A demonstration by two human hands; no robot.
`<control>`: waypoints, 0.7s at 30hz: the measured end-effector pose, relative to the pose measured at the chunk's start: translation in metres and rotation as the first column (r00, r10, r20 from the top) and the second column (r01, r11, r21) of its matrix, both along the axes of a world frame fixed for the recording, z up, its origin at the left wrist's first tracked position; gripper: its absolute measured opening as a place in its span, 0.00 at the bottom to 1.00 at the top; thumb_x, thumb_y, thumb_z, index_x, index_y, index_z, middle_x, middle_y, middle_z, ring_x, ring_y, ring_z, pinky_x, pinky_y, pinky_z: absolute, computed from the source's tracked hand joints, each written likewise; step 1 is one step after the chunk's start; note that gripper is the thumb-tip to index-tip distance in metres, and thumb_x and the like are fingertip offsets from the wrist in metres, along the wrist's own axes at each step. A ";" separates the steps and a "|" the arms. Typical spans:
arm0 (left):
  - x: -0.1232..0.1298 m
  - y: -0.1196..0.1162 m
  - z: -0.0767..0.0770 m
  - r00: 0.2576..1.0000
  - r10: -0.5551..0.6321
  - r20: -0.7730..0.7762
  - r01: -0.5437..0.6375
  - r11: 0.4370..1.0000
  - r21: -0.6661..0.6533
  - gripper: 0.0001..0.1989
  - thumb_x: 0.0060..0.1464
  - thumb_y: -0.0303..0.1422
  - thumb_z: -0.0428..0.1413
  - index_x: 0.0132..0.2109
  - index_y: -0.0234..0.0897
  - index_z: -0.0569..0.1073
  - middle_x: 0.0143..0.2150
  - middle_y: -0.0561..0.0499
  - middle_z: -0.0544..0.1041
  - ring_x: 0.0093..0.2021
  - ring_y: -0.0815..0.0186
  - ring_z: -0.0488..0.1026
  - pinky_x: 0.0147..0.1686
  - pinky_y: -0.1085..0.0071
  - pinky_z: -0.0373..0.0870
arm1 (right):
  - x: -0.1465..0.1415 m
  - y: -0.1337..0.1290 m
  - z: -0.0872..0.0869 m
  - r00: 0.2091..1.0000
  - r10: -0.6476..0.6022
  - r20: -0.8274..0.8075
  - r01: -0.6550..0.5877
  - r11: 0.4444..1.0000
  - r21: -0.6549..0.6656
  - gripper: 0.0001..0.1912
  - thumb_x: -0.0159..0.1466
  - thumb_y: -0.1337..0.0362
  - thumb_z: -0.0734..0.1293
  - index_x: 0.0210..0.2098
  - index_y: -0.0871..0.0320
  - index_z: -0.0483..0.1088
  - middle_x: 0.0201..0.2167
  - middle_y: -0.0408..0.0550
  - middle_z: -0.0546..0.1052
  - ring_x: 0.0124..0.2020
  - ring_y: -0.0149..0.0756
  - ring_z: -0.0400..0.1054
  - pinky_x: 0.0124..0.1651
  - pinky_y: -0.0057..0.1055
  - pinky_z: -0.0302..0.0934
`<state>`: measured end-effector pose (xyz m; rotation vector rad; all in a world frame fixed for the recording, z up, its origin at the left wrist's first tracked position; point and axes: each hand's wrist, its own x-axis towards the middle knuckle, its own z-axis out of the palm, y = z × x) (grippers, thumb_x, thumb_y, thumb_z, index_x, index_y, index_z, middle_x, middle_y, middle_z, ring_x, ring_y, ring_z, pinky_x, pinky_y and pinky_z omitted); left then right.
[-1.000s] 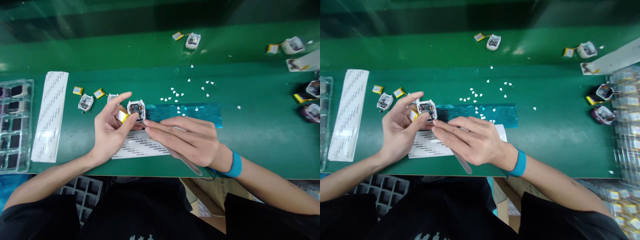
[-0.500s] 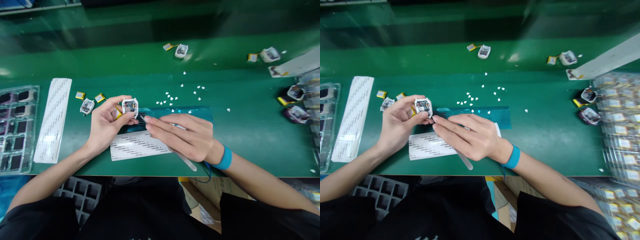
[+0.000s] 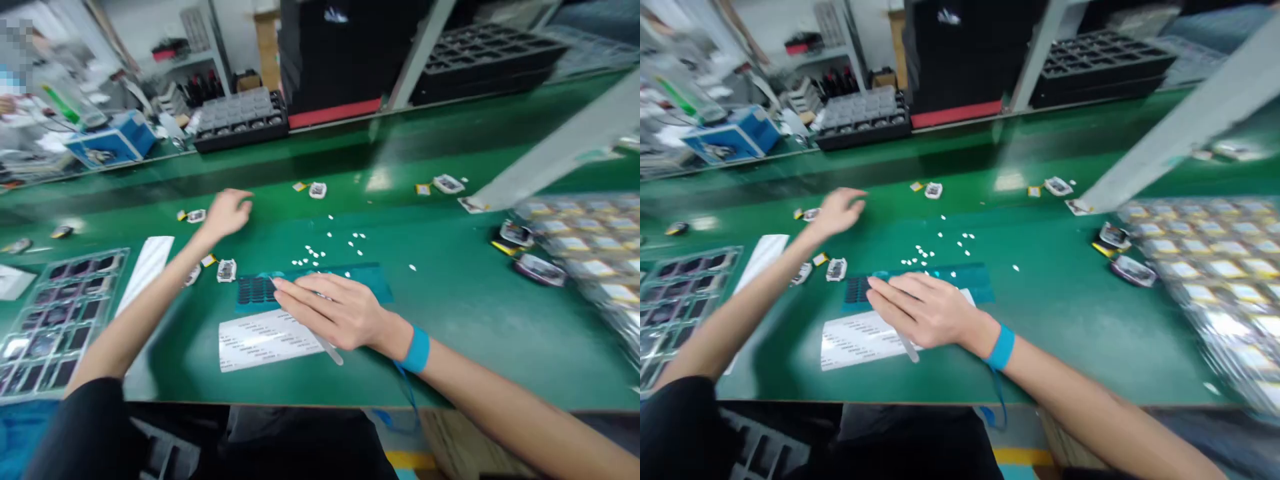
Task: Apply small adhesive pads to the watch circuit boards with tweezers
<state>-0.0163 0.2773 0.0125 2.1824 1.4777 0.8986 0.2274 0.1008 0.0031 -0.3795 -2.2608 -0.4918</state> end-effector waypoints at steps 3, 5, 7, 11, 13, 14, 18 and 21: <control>0.068 0.002 -0.004 0.988 -0.122 -0.096 0.121 0.992 -0.020 0.14 0.66 0.37 0.56 0.54 0.36 0.73 0.56 0.43 0.74 0.52 0.59 0.75 0.52 0.55 0.75 | 0.000 -0.001 -0.001 0.999 0.013 0.040 -0.012 1.000 -0.012 0.15 0.70 0.72 0.60 0.47 0.64 0.78 0.50 0.55 0.81 0.43 0.39 0.77 0.43 0.35 0.75; 0.097 0.009 -0.004 0.981 -0.148 -0.129 0.147 0.989 -0.014 0.14 0.68 0.37 0.53 0.55 0.36 0.73 0.57 0.43 0.73 0.53 0.59 0.74 0.53 0.58 0.74 | 0.000 0.002 -0.004 0.999 0.018 0.041 -0.019 1.000 0.006 0.19 0.70 0.74 0.56 0.47 0.63 0.78 0.50 0.54 0.81 0.43 0.40 0.78 0.42 0.35 0.75; 0.111 0.015 -0.003 0.980 -0.141 -0.143 0.141 0.990 -0.012 0.14 0.67 0.38 0.55 0.55 0.36 0.73 0.57 0.44 0.73 0.53 0.57 0.74 0.53 0.57 0.75 | 0.000 0.006 -0.008 0.999 0.032 0.040 -0.032 0.999 0.003 0.18 0.70 0.74 0.56 0.47 0.65 0.78 0.50 0.54 0.80 0.43 0.41 0.78 0.43 0.36 0.75; 0.117 0.012 -0.008 0.984 -0.155 -0.091 0.151 0.987 -0.050 0.14 0.68 0.38 0.53 0.55 0.37 0.74 0.57 0.46 0.73 0.54 0.55 0.74 0.53 0.58 0.75 | -0.002 0.008 -0.010 0.998 0.055 0.012 -0.055 0.997 0.046 0.19 0.70 0.75 0.56 0.47 0.63 0.77 0.50 0.50 0.81 0.42 0.40 0.78 0.41 0.36 0.76; 0.115 0.009 -0.012 0.987 -0.160 -0.031 0.156 0.982 -0.103 0.13 0.68 0.38 0.54 0.55 0.40 0.74 0.57 0.45 0.74 0.53 0.57 0.74 0.51 0.60 0.75 | -0.005 0.005 -0.009 0.999 0.044 -0.003 -0.044 0.998 0.041 0.15 0.69 0.74 0.60 0.47 0.63 0.77 0.49 0.50 0.81 0.41 0.41 0.79 0.40 0.36 0.76; 0.114 0.009 -0.012 0.987 -0.158 0.006 0.157 0.979 -0.131 0.13 0.68 0.38 0.53 0.54 0.41 0.74 0.57 0.45 0.74 0.53 0.57 0.74 0.51 0.60 0.75 | -0.006 0.004 -0.008 0.999 0.034 -0.032 -0.032 0.999 0.033 0.13 0.69 0.73 0.61 0.46 0.63 0.77 0.48 0.51 0.82 0.41 0.42 0.78 0.39 0.37 0.76; 0.101 0.000 -0.010 0.972 -0.143 0.187 0.183 0.959 -0.214 0.14 0.67 0.37 0.56 0.55 0.36 0.72 0.54 0.43 0.74 0.49 0.59 0.76 0.48 0.58 0.77 | -0.010 0.006 -0.006 0.994 -0.005 -0.111 -0.001 0.999 -0.049 0.12 0.69 0.74 0.59 0.46 0.64 0.74 0.45 0.56 0.82 0.43 0.45 0.77 0.41 0.38 0.76; 0.082 -0.031 -0.006 0.928 -0.125 0.350 0.214 0.950 -0.228 0.11 0.67 0.35 0.56 0.51 0.32 0.72 0.44 0.46 0.78 0.37 0.66 0.77 0.39 0.66 0.77 | -0.008 0.011 -0.006 0.986 -0.043 -0.161 0.024 0.993 -0.116 0.18 0.67 0.80 0.56 0.50 0.63 0.70 0.38 0.54 0.82 0.37 0.39 0.75 0.39 0.35 0.73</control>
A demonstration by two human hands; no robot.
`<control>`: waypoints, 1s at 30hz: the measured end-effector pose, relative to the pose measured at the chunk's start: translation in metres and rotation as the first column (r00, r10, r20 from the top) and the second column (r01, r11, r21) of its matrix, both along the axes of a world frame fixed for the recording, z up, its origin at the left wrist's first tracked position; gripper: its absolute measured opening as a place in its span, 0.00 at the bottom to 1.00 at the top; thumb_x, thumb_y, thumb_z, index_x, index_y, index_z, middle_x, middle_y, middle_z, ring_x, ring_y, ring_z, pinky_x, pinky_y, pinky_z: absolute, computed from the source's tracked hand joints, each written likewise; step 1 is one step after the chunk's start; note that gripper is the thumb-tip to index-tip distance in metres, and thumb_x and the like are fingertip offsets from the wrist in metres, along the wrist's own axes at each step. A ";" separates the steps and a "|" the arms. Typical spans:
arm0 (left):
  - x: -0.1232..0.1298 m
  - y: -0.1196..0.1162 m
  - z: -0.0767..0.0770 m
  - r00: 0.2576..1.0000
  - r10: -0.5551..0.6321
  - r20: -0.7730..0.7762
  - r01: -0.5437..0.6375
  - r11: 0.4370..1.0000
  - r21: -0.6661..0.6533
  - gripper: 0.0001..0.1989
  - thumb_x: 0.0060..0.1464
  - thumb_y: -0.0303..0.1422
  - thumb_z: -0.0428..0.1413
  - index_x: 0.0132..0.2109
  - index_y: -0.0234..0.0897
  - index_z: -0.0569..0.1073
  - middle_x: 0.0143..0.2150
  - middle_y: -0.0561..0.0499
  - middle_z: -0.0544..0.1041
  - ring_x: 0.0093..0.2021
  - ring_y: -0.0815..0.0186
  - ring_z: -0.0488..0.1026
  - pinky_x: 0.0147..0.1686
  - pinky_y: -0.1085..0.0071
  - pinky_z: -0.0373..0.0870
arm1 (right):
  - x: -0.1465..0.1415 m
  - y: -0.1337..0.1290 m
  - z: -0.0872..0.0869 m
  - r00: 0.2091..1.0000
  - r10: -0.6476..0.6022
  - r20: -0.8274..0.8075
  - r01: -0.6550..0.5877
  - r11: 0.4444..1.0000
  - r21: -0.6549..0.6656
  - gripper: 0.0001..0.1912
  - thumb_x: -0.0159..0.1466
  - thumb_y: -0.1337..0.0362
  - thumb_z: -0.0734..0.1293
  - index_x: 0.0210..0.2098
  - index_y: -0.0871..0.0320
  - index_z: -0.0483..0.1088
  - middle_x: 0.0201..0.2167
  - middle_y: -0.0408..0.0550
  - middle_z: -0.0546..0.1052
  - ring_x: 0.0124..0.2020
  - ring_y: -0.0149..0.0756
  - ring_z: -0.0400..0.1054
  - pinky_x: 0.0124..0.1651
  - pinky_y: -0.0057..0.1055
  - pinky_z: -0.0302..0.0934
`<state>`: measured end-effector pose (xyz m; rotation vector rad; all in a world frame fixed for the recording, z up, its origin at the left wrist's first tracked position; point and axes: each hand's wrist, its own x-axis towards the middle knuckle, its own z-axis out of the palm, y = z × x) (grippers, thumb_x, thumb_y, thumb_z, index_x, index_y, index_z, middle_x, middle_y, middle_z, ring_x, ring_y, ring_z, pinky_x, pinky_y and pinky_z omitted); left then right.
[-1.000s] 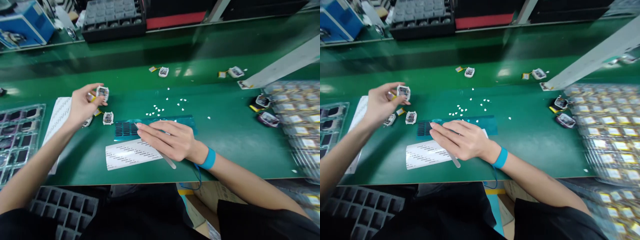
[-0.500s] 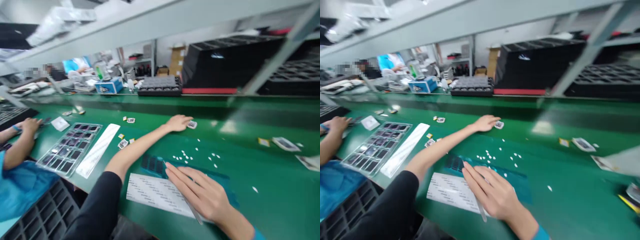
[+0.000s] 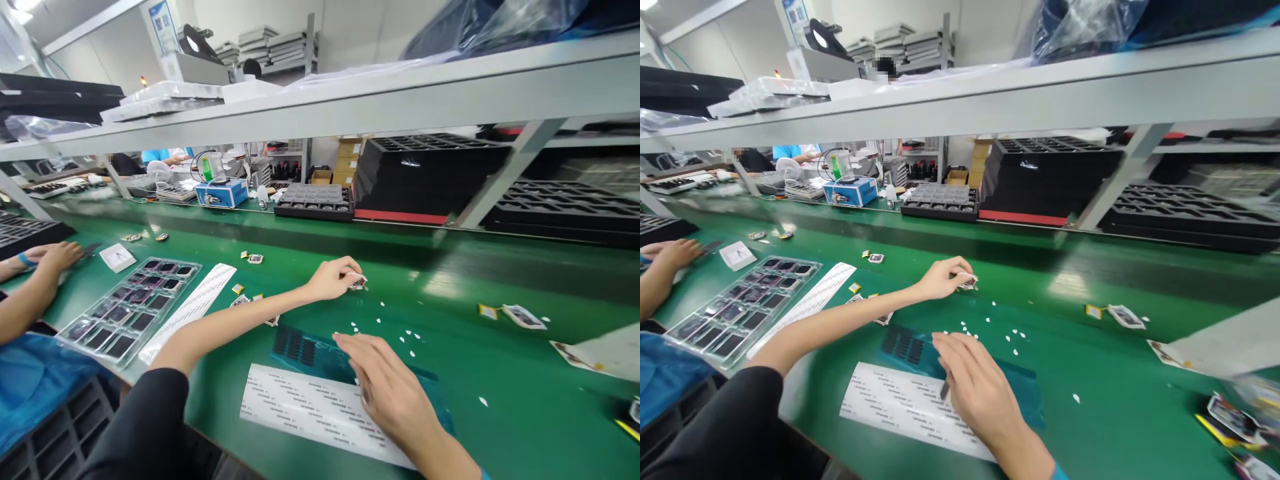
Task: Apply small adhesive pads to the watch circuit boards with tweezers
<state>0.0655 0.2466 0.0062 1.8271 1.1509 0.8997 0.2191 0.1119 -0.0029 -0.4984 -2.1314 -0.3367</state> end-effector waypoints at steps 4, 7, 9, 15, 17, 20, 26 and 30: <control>-0.026 -0.076 0.001 0.977 -0.038 0.212 0.057 0.995 -0.086 0.15 0.66 0.41 0.53 0.48 0.32 0.71 0.34 0.49 0.78 0.20 0.73 0.72 0.23 0.75 0.70 | 0.003 0.001 0.000 0.995 -0.104 -0.003 0.104 0.994 0.037 0.17 0.70 0.77 0.56 0.53 0.64 0.68 0.26 0.45 0.75 0.26 0.33 0.67 0.32 0.29 0.65; -0.036 -0.126 -0.002 0.950 -0.057 0.308 0.112 0.980 -0.163 0.23 0.61 0.49 0.56 0.48 0.30 0.72 0.28 0.49 0.76 0.20 0.69 0.73 0.21 0.75 0.69 | 0.002 -0.003 0.001 0.982 -0.186 0.036 0.183 0.979 0.086 0.09 0.71 0.70 0.62 0.48 0.63 0.71 0.25 0.43 0.73 0.25 0.31 0.65 0.30 0.29 0.59; -0.039 -0.145 -0.005 0.936 -0.050 0.349 0.122 0.974 -0.189 0.26 0.59 0.51 0.57 0.49 0.29 0.73 0.27 0.48 0.76 0.21 0.67 0.75 0.22 0.74 0.70 | 0.000 -0.005 0.000 0.982 -0.177 0.061 0.173 0.983 0.064 0.07 0.71 0.70 0.62 0.43 0.61 0.72 0.26 0.43 0.75 0.26 0.30 0.67 0.30 0.28 0.58; -0.046 -0.156 -0.013 0.904 0.009 0.427 0.089 0.973 -0.211 0.21 0.59 0.43 0.61 0.51 0.29 0.76 0.28 0.49 0.78 0.23 0.70 0.75 0.28 0.73 0.73 | -0.002 -0.009 -0.006 0.989 -0.127 0.081 0.134 0.987 -0.086 0.10 0.73 0.67 0.61 0.48 0.62 0.71 0.31 0.47 0.78 0.30 0.31 0.73 0.32 0.27 0.63; -0.049 -0.157 -0.013 0.892 0.035 0.450 0.077 0.971 -0.228 0.18 0.59 0.38 0.61 0.51 0.29 0.77 0.27 0.51 0.78 0.23 0.71 0.74 0.28 0.75 0.73 | -0.002 -0.011 -0.009 0.992 -0.110 0.061 0.119 0.978 -0.170 0.08 0.72 0.67 0.62 0.47 0.61 0.71 0.34 0.48 0.80 0.33 0.31 0.75 0.34 0.26 0.65; -0.052 -0.160 -0.014 0.903 0.066 0.424 0.032 0.975 -0.221 0.15 0.60 0.32 0.59 0.51 0.28 0.77 0.25 0.51 0.79 0.23 0.71 0.75 0.26 0.76 0.71 | -0.001 -0.013 -0.012 0.991 -0.108 0.074 0.123 0.964 -0.234 0.05 0.71 0.69 0.63 0.44 0.59 0.71 0.37 0.46 0.81 0.36 0.30 0.76 0.37 0.24 0.67; -0.051 -0.164 -0.012 0.944 0.061 0.324 -0.025 0.993 -0.113 0.15 0.61 0.30 0.56 0.52 0.26 0.77 0.22 0.51 0.79 0.21 0.70 0.77 0.23 0.77 0.71 | -0.002 -0.017 -0.014 0.992 -0.102 0.078 0.120 0.955 -0.272 0.09 0.70 0.71 0.64 0.49 0.61 0.71 0.40 0.47 0.82 0.38 0.30 0.76 0.38 0.26 0.68; -0.050 -0.166 -0.013 0.959 0.050 0.281 -0.044 0.999 -0.027 0.15 0.61 0.28 0.55 0.52 0.26 0.77 0.22 0.51 0.80 0.22 0.70 0.78 0.26 0.77 0.74 | -0.004 -0.018 -0.014 0.992 -0.106 0.070 0.121 0.954 -0.274 0.10 0.70 0.71 0.64 0.50 0.61 0.71 0.39 0.47 0.81 0.37 0.30 0.76 0.37 0.26 0.68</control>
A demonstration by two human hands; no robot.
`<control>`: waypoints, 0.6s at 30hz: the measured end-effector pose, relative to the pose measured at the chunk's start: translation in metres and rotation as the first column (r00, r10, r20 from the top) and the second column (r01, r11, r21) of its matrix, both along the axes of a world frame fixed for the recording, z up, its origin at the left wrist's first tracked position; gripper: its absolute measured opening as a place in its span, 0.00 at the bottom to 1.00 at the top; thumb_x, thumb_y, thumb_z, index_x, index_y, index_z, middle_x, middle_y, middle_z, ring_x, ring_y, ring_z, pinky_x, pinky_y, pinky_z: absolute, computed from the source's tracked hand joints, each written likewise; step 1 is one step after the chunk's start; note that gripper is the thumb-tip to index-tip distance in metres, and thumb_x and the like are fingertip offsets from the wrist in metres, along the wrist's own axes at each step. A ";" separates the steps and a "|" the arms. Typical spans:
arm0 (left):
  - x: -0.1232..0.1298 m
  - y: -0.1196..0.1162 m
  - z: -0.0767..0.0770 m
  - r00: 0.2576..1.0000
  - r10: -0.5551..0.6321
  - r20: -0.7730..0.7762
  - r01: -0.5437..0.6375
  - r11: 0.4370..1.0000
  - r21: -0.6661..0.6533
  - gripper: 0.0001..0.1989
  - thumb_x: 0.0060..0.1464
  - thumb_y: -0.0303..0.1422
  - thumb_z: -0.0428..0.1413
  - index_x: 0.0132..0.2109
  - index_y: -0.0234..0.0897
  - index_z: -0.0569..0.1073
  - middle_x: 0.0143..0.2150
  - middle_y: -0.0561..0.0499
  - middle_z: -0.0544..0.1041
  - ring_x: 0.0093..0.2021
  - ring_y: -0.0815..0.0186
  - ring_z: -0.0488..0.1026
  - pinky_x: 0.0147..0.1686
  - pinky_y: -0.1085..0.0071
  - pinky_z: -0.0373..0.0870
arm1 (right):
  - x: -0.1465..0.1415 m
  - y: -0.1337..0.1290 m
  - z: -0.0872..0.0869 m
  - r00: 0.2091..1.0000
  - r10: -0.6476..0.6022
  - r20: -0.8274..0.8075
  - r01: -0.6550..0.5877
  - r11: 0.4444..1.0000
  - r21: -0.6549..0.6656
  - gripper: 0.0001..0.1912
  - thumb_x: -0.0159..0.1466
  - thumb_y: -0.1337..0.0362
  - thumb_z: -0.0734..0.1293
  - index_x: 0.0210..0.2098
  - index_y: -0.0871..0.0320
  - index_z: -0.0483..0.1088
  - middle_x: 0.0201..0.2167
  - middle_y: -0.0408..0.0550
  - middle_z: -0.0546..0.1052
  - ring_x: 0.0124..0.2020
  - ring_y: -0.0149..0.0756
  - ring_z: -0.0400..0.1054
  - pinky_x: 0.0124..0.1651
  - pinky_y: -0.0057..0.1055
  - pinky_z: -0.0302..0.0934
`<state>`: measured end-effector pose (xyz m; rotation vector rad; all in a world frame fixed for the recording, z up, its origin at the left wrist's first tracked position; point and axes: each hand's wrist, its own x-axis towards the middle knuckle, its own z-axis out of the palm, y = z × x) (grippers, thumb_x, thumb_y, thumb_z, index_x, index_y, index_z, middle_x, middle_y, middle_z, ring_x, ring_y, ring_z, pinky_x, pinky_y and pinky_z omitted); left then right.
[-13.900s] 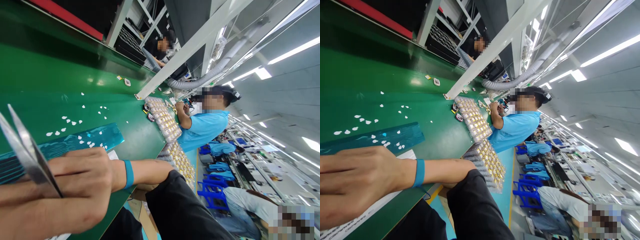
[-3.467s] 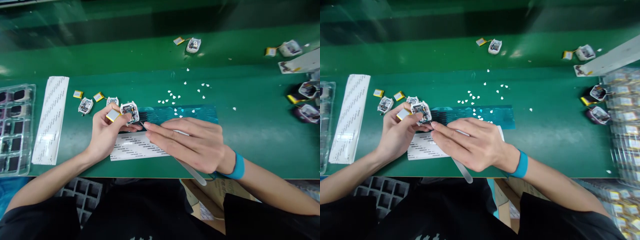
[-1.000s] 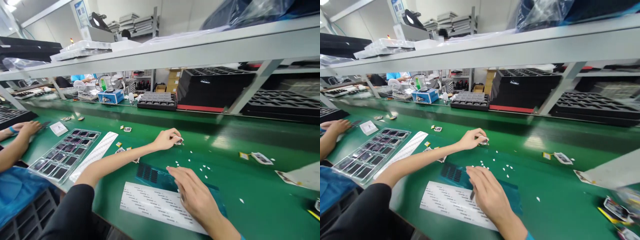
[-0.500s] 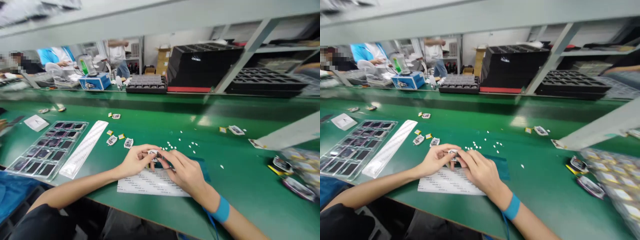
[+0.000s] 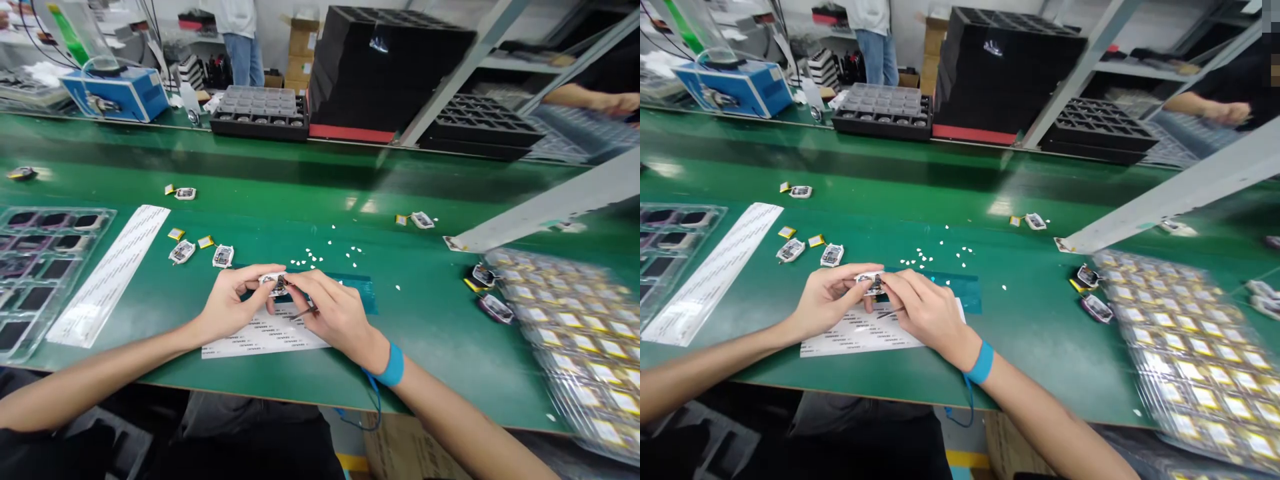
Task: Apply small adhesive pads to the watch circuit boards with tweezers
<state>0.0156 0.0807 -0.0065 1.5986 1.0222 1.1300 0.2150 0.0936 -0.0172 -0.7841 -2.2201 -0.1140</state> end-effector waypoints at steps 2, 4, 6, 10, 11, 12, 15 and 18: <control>0.000 -0.001 -0.001 0.999 0.023 -0.046 -0.020 0.998 0.066 0.14 0.61 0.28 0.55 0.52 0.25 0.78 0.23 0.51 0.80 0.22 0.70 0.78 0.26 0.77 0.74 | -0.001 -0.001 -0.001 1.000 0.008 -0.012 -0.009 1.000 -0.020 0.10 0.70 0.72 0.64 0.50 0.62 0.71 0.39 0.47 0.81 0.36 0.31 0.75 0.37 0.27 0.68; 0.000 -0.002 -0.003 0.996 0.045 -0.082 -0.034 0.992 0.125 0.14 0.62 0.27 0.55 0.52 0.25 0.78 0.24 0.50 0.81 0.21 0.70 0.78 0.27 0.77 0.74 | -0.002 -0.001 -0.001 1.000 0.022 -0.018 -0.023 0.999 -0.041 0.10 0.69 0.73 0.64 0.50 0.62 0.71 0.39 0.48 0.81 0.36 0.31 0.75 0.37 0.27 0.69; 0.000 -0.004 -0.005 0.993 0.063 -0.098 -0.047 0.986 0.159 0.14 0.61 0.26 0.55 0.52 0.24 0.78 0.25 0.50 0.81 0.22 0.70 0.78 0.28 0.77 0.75 | -0.002 -0.001 -0.002 0.999 0.034 -0.016 -0.034 0.998 -0.060 0.11 0.69 0.73 0.64 0.50 0.62 0.71 0.39 0.48 0.80 0.37 0.32 0.75 0.37 0.28 0.69; 0.001 -0.005 -0.005 0.994 0.071 -0.080 -0.058 0.987 0.152 0.14 0.61 0.25 0.55 0.51 0.26 0.78 0.25 0.51 0.81 0.22 0.70 0.79 0.28 0.77 0.76 | -0.001 0.000 -0.003 0.998 0.057 -0.017 -0.058 0.996 -0.068 0.13 0.68 0.76 0.62 0.49 0.60 0.70 0.40 0.49 0.80 0.38 0.32 0.75 0.37 0.27 0.69; 0.001 -0.005 -0.005 0.995 0.067 -0.071 -0.056 0.988 0.143 0.13 0.61 0.25 0.55 0.51 0.26 0.78 0.25 0.51 0.81 0.22 0.70 0.79 0.28 0.77 0.76 | -0.001 0.001 -0.004 0.998 0.066 -0.020 -0.067 0.996 -0.064 0.13 0.68 0.76 0.61 0.49 0.59 0.70 0.40 0.48 0.80 0.38 0.31 0.75 0.37 0.26 0.69; 0.001 -0.005 -0.005 0.996 0.061 -0.063 -0.052 0.989 0.136 0.13 0.61 0.25 0.55 0.51 0.26 0.78 0.25 0.51 0.81 0.22 0.69 0.79 0.27 0.77 0.76 | 0.000 0.001 -0.005 0.997 0.073 -0.025 -0.074 0.995 -0.060 0.13 0.68 0.76 0.61 0.49 0.58 0.70 0.40 0.48 0.80 0.38 0.31 0.75 0.36 0.26 0.69; 0.001 -0.004 -0.004 0.997 0.058 -0.048 -0.052 0.991 0.127 0.13 0.62 0.26 0.55 0.51 0.27 0.78 0.24 0.51 0.81 0.22 0.69 0.79 0.27 0.76 0.76 | 0.001 0.002 -0.009 0.996 0.077 -0.050 -0.080 0.995 -0.059 0.14 0.68 0.76 0.62 0.51 0.58 0.69 0.41 0.48 0.80 0.38 0.31 0.75 0.35 0.25 0.69; 0.001 -0.004 -0.003 0.997 0.064 -0.048 -0.057 0.990 0.130 0.13 0.61 0.26 0.55 0.51 0.28 0.79 0.24 0.51 0.81 0.22 0.68 0.79 0.27 0.76 0.76 | 0.002 0.002 -0.010 0.997 0.065 -0.039 -0.067 0.997 -0.044 0.17 0.66 0.78 0.62 0.53 0.59 0.68 0.42 0.50 0.80 0.38 0.32 0.75 0.37 0.26 0.70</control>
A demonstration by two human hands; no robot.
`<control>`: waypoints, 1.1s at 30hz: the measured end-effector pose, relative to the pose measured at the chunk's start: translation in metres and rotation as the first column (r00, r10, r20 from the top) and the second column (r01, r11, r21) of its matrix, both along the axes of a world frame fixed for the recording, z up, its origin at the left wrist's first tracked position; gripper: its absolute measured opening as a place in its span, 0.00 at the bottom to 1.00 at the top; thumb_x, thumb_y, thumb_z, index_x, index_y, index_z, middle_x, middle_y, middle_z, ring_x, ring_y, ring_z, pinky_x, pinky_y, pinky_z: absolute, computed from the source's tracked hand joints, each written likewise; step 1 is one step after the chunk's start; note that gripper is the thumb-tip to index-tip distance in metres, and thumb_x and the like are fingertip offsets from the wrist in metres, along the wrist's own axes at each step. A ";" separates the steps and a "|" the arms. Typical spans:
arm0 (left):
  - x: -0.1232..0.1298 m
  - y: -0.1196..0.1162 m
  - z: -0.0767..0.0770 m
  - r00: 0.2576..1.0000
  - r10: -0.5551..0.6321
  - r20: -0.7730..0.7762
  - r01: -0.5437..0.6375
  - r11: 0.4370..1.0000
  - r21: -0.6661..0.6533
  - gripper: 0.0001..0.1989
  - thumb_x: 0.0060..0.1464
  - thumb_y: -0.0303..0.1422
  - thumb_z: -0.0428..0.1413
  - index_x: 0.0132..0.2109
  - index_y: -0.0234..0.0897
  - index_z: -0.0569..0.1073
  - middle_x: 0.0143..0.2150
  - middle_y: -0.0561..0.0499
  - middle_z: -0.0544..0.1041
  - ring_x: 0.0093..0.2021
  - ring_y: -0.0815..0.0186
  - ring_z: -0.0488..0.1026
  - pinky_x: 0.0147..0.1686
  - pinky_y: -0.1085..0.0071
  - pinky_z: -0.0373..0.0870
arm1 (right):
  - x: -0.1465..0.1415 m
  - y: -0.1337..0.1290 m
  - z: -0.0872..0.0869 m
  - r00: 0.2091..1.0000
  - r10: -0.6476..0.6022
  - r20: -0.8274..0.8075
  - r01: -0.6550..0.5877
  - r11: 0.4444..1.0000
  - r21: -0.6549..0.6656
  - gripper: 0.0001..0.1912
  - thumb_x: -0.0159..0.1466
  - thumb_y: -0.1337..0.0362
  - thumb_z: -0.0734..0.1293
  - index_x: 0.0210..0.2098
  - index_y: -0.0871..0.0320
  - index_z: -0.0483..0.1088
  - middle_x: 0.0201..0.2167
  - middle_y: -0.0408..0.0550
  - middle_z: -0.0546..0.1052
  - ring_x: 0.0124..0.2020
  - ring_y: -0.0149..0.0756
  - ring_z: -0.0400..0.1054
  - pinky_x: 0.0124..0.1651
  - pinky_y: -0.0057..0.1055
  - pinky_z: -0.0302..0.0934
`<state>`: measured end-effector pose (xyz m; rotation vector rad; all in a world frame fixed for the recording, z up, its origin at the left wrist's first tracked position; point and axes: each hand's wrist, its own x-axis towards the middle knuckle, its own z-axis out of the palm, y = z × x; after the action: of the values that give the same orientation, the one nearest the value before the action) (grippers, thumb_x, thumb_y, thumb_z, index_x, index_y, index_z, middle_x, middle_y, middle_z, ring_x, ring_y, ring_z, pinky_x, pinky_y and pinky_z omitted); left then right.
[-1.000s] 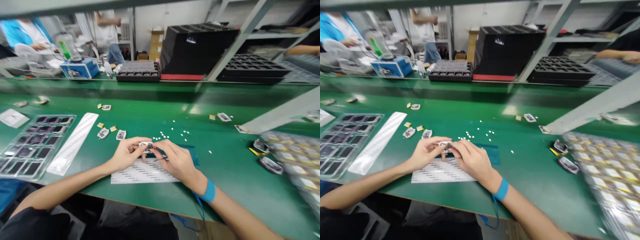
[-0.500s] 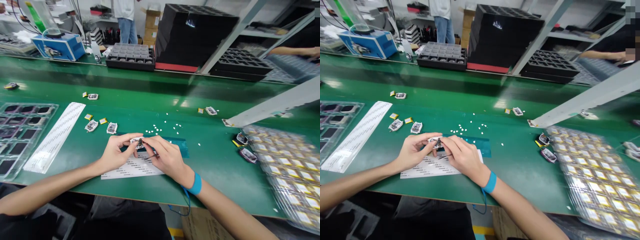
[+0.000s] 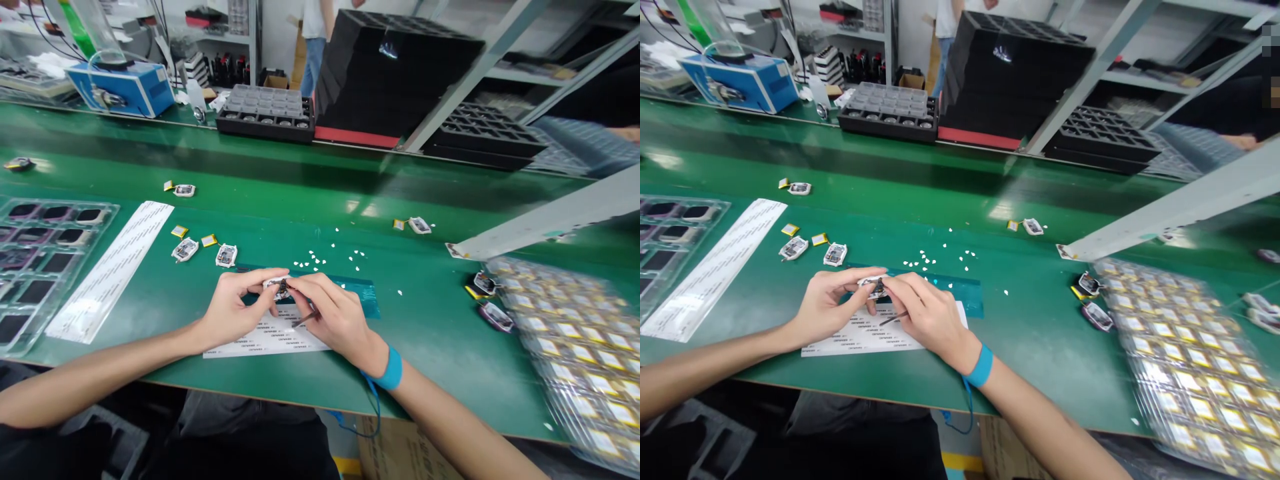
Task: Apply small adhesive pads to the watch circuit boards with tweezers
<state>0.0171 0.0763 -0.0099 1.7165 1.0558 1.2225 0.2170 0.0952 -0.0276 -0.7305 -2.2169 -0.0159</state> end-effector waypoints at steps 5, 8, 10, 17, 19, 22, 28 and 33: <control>0.000 -0.002 0.004 0.998 0.031 -0.052 -0.031 1.000 0.004 0.13 0.61 0.27 0.54 0.49 0.26 0.79 0.28 0.47 0.83 0.22 0.68 0.80 0.27 0.77 0.77 | 0.000 -0.002 0.008 0.987 -0.035 0.159 0.022 0.996 0.083 0.17 0.65 0.78 0.60 0.50 0.62 0.71 0.41 0.50 0.80 0.37 0.34 0.74 0.32 0.27 0.68; -0.002 -0.001 0.008 0.989 0.055 -0.137 -0.045 0.996 0.074 0.12 0.60 0.27 0.54 0.45 0.26 0.81 0.30 0.46 0.83 0.20 0.70 0.77 0.23 0.78 0.74 | 0.000 -0.006 0.013 0.957 -0.070 0.282 0.031 0.990 0.139 0.17 0.66 0.78 0.57 0.48 0.61 0.73 0.39 0.48 0.80 0.33 0.33 0.72 0.27 0.27 0.64; -0.004 0.001 0.011 0.979 0.053 -0.196 -0.032 0.994 0.106 0.11 0.59 0.26 0.55 0.42 0.27 0.81 0.28 0.48 0.82 0.18 0.72 0.75 0.21 0.78 0.71 | 0.000 -0.006 0.014 0.956 -0.056 0.288 0.018 0.991 0.132 0.18 0.67 0.78 0.56 0.48 0.62 0.73 0.39 0.48 0.81 0.33 0.32 0.72 0.27 0.26 0.63; -0.006 0.010 0.012 0.983 -0.035 -0.178 0.024 0.997 -0.067 0.10 0.60 0.31 0.56 0.41 0.28 0.80 0.20 0.52 0.76 0.16 0.72 0.71 0.19 0.78 0.66 | 0.003 0.003 0.010 0.997 0.044 0.060 -0.044 0.999 -0.001 0.13 0.68 0.77 0.61 0.46 0.60 0.73 0.40 0.49 0.80 0.38 0.31 0.75 0.37 0.25 0.70; -0.005 0.010 0.010 0.988 -0.080 -0.131 0.058 0.985 -0.163 0.12 0.59 0.33 0.56 0.42 0.28 0.80 0.18 0.53 0.74 0.15 0.71 0.70 0.19 0.77 0.66 | 0.002 0.005 0.010 1.000 0.028 0.010 -0.028 0.999 -0.032 0.11 0.69 0.76 0.62 0.45 0.59 0.73 0.39 0.48 0.80 0.37 0.31 0.75 0.36 0.25 0.70; -0.004 0.008 0.008 0.991 -0.129 0.016 0.128 0.939 -0.321 0.13 0.58 0.35 0.57 0.42 0.29 0.80 0.17 0.53 0.73 0.14 0.71 0.70 0.17 0.77 0.66 | 0.001 0.005 0.009 0.998 0.017 -0.063 -0.020 0.999 -0.035 0.08 0.69 0.72 0.64 0.45 0.58 0.73 0.38 0.48 0.80 0.36 0.31 0.76 0.35 0.25 0.71; -0.004 0.010 0.014 0.965 -0.138 0.221 0.229 0.853 -0.469 0.09 0.55 0.34 0.61 0.40 0.32 0.78 0.18 0.56 0.72 0.15 0.70 0.72 0.18 0.77 0.68 | 0.003 0.004 0.007 0.996 0.076 -0.052 -0.077 0.997 -0.007 0.13 0.68 0.76 0.63 0.50 0.60 0.71 0.42 0.51 0.81 0.42 0.33 0.77 0.43 0.30 0.74; -0.004 0.010 0.016 0.965 -0.157 0.211 0.243 0.840 -0.485 0.09 0.55 0.34 0.62 0.40 0.32 0.78 0.19 0.56 0.73 0.15 0.69 0.73 0.17 0.77 0.67 | 0.007 0.009 0.008 0.995 -0.049 0.085 0.043 0.996 0.075 0.12 0.69 0.75 0.61 0.50 0.61 0.71 0.41 0.51 0.82 0.42 0.35 0.78 0.43 0.30 0.75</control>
<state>0.0134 0.0863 0.0059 1.2543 0.9626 0.8355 0.2238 0.1043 -0.0198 -0.7528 -2.2687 -0.1538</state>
